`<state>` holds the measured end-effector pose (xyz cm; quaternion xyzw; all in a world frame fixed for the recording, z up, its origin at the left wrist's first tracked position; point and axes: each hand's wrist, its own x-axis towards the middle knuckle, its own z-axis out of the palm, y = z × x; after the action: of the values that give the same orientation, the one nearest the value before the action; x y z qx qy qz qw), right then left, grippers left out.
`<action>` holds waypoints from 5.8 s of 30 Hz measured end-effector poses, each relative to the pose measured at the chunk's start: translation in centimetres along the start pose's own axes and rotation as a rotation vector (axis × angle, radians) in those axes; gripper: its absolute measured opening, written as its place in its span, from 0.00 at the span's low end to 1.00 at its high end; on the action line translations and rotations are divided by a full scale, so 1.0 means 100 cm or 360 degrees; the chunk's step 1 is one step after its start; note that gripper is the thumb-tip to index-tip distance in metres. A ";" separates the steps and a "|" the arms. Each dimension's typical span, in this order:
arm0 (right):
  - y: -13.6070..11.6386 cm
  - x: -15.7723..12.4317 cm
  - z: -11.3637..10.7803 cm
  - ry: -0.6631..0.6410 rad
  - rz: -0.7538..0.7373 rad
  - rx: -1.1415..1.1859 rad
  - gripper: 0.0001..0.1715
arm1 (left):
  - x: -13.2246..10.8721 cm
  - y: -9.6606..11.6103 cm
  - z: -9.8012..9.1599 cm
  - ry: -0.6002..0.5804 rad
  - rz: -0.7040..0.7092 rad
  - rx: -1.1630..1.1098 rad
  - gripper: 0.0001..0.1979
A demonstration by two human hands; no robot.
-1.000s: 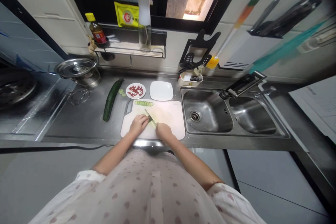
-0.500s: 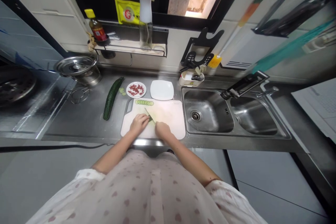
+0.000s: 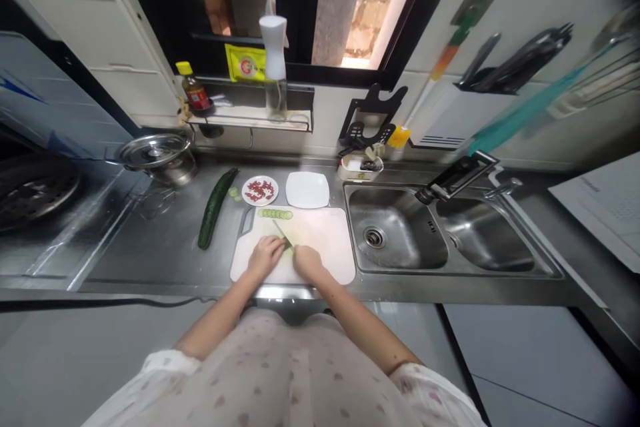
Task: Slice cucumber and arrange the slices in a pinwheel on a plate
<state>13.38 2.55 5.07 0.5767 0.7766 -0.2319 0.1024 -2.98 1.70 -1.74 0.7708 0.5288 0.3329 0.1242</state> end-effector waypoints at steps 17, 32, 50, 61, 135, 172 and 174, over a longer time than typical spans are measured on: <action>0.016 -0.038 0.013 -0.0037 0.0124 -0.0103 0.18 | -0.001 -0.002 0.009 0.0034 0.0006 0.0013 0.10; -0.002 -0.002 0.007 0.0053 0.0092 -0.0001 0.19 | -0.001 -0.002 0.007 0.0033 0.0027 0.0028 0.11; 0.012 -0.044 0.014 -0.0060 0.0182 -0.0076 0.18 | -0.003 -0.008 0.012 0.0036 0.0026 -0.0010 0.11; -0.004 -0.010 0.000 -0.0035 0.0141 -0.0005 0.18 | -0.003 -0.008 0.013 0.0042 0.0053 0.0047 0.11; 0.079 -0.073 0.002 0.0568 0.0286 -0.0431 0.19 | 0.095 -0.003 0.011 -0.0309 -0.0925 -0.0348 0.07; 0.085 -0.067 0.000 0.0428 0.0503 -0.0001 0.21 | 0.079 -0.007 -0.024 -0.0493 -0.0848 -0.0144 0.13; 0.083 -0.068 -0.003 0.0365 0.0587 0.0082 0.19 | 0.062 -0.005 -0.033 -0.0591 -0.0806 -0.0147 0.15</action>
<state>23.38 -1.15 6.18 0.7340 0.6583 -0.1620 0.0393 -4.09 6.91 2.84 0.6559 0.6564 0.1686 0.3324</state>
